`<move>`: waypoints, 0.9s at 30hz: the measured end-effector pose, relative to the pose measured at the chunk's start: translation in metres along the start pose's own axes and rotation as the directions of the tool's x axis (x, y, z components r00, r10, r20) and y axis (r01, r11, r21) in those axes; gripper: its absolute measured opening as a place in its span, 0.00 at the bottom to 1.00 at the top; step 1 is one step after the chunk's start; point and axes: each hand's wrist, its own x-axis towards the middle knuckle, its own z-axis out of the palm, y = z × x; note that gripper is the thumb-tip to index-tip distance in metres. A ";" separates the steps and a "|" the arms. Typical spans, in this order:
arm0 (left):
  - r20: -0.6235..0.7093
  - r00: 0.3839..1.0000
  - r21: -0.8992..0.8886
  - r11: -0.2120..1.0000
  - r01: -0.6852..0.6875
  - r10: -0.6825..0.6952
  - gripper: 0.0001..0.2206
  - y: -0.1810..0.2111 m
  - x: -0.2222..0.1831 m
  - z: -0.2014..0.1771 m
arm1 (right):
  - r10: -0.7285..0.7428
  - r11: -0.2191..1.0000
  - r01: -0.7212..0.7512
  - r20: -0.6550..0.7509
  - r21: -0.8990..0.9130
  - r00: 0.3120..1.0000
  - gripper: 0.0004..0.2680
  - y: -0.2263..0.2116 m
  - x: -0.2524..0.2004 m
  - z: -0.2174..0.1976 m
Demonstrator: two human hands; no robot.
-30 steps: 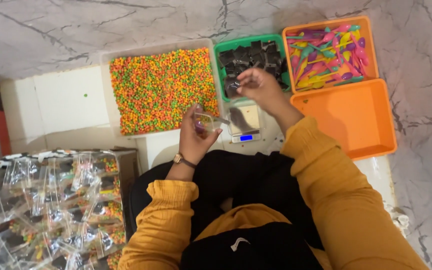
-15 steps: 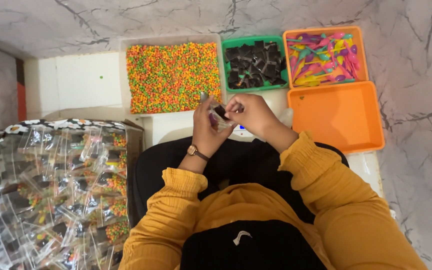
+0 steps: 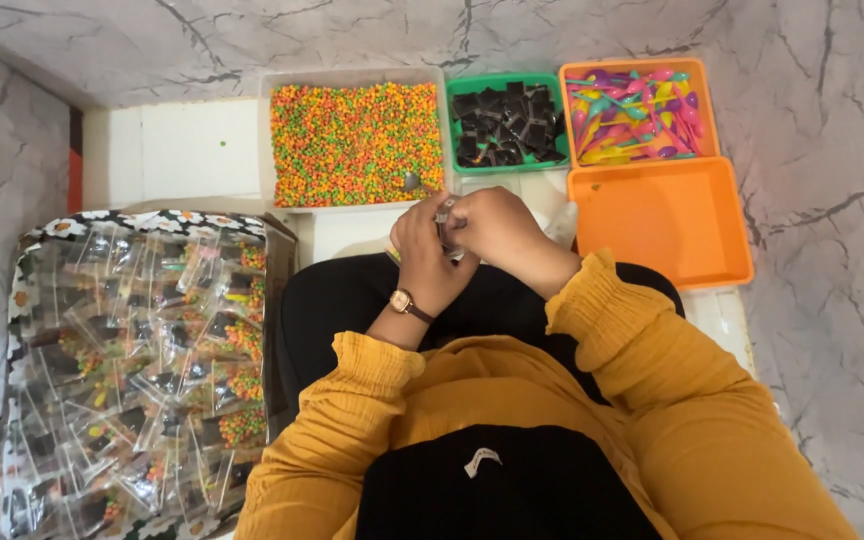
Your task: The person scoops small colorful candies and dark cube-shaped items from plastic containers into small transparent bags, weighs them on a digital scale, and seals the bags.
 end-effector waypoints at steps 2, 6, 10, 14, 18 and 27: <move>-0.011 1.000 -0.023 1.000 0.012 -0.012 0.39 0.009 -0.002 -0.005 | -0.029 0.998 0.029 0.010 -0.049 1.000 0.06 -0.003 -0.009 -0.004; -0.019 0.997 -0.118 0.990 0.078 -0.081 0.40 0.039 0.002 -0.032 | -0.083 0.976 0.096 -0.071 0.195 0.994 0.09 -0.033 -0.050 -0.047; -0.033 0.991 -0.090 0.988 0.126 -0.129 0.45 0.043 -0.007 -0.037 | -0.325 0.846 0.454 -0.403 0.279 0.855 0.09 -0.023 -0.080 -0.050; -0.028 0.994 -0.126 0.987 0.104 -0.108 0.42 0.064 -0.016 -0.042 | -0.424 0.885 0.462 -0.320 0.052 0.847 0.09 -0.033 -0.103 -0.036; -0.038 0.995 -0.106 0.990 0.092 -0.096 0.40 0.085 -0.023 -0.052 | -0.364 0.895 0.422 -0.312 0.143 0.878 0.10 -0.038 -0.119 -0.039; -0.046 0.996 -0.360 0.932 0.052 -0.073 0.44 0.124 -0.031 -0.092 | -0.237 0.843 0.448 -0.542 0.299 0.807 0.04 -0.027 -0.134 -0.022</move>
